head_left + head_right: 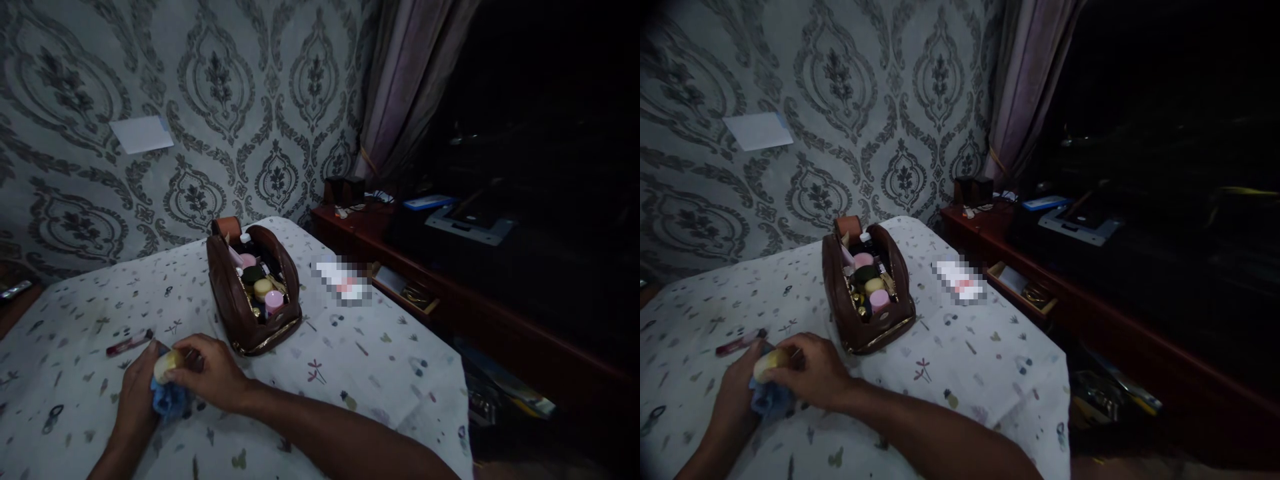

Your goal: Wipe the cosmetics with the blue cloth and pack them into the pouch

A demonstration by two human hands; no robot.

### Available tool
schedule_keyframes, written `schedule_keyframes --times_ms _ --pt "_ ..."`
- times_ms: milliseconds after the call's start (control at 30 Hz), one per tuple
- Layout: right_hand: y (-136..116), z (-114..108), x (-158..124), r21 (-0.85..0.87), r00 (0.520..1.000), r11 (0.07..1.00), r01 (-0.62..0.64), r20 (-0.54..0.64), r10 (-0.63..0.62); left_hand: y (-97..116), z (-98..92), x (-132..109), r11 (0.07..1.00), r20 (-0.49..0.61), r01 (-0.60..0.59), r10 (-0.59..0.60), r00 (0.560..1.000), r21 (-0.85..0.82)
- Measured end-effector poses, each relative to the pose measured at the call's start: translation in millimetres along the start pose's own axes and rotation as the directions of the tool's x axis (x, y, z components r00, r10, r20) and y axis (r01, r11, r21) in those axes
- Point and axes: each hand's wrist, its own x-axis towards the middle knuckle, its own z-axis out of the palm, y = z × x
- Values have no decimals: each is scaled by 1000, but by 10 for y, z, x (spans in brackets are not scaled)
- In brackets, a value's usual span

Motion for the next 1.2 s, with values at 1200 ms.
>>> schedule_keyframes --times_ms 1200 --pt "173 -62 154 -7 997 999 37 -73 -38 79 45 -77 871 33 -489 488 872 51"
